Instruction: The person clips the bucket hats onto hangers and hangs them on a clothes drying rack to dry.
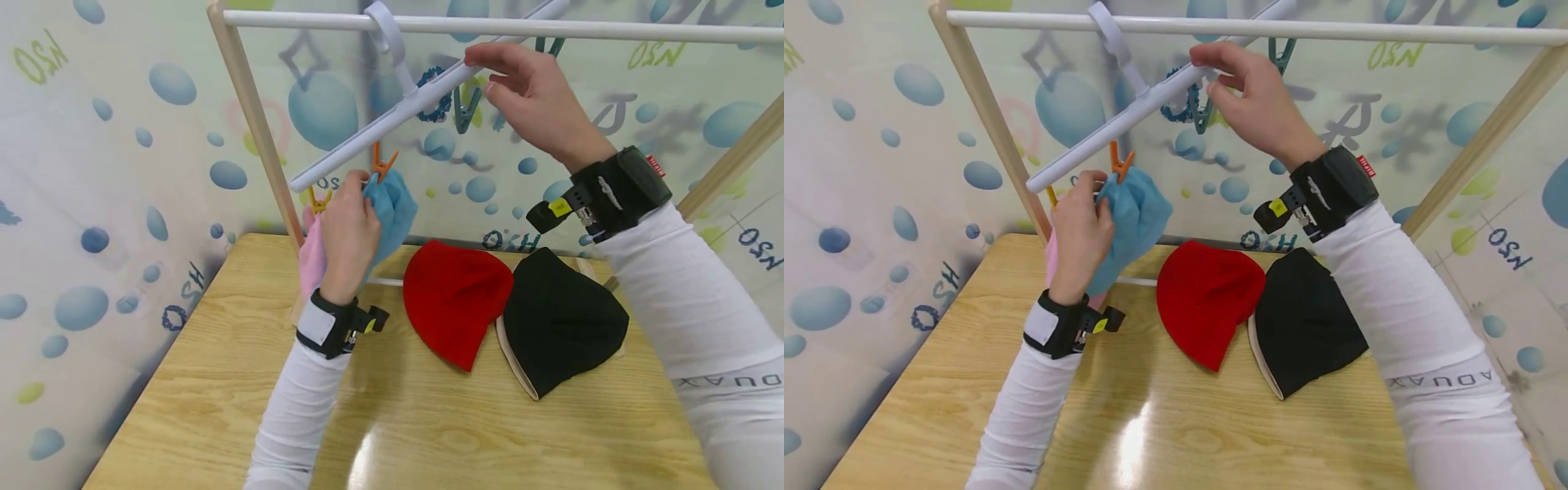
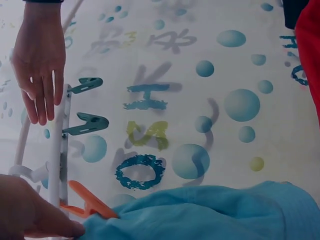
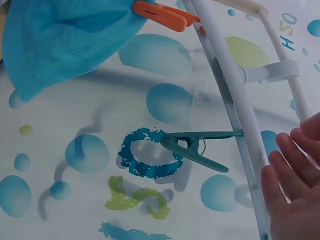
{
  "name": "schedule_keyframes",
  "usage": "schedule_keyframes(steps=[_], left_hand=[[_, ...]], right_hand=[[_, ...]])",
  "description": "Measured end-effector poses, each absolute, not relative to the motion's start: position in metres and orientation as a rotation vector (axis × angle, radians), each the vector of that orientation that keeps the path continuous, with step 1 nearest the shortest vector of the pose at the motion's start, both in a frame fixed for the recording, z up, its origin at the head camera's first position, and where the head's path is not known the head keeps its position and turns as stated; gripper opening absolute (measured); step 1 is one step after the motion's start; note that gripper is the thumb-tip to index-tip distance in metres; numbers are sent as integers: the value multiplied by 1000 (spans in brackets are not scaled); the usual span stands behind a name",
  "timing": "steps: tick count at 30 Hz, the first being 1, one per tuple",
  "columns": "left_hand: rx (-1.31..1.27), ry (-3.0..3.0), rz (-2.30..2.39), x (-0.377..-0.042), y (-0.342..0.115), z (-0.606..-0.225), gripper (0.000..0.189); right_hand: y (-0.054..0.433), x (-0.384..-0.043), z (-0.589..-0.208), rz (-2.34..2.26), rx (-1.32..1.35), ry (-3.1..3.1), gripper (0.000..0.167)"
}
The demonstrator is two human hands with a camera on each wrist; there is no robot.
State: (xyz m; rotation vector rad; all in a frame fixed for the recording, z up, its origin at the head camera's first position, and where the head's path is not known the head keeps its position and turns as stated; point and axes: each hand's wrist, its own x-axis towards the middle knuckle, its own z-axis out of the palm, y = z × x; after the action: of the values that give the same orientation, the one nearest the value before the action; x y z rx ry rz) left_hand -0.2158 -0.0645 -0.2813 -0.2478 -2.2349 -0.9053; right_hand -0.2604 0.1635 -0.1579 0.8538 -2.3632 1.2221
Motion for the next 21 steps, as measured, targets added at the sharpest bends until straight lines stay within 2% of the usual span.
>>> schedule_keyframes(steps=[21], left_hand=[[-314,-2199,-950,-191,-45,-266,20]], right_hand=[[187,-260,-184,1166,851,-2486,37]])
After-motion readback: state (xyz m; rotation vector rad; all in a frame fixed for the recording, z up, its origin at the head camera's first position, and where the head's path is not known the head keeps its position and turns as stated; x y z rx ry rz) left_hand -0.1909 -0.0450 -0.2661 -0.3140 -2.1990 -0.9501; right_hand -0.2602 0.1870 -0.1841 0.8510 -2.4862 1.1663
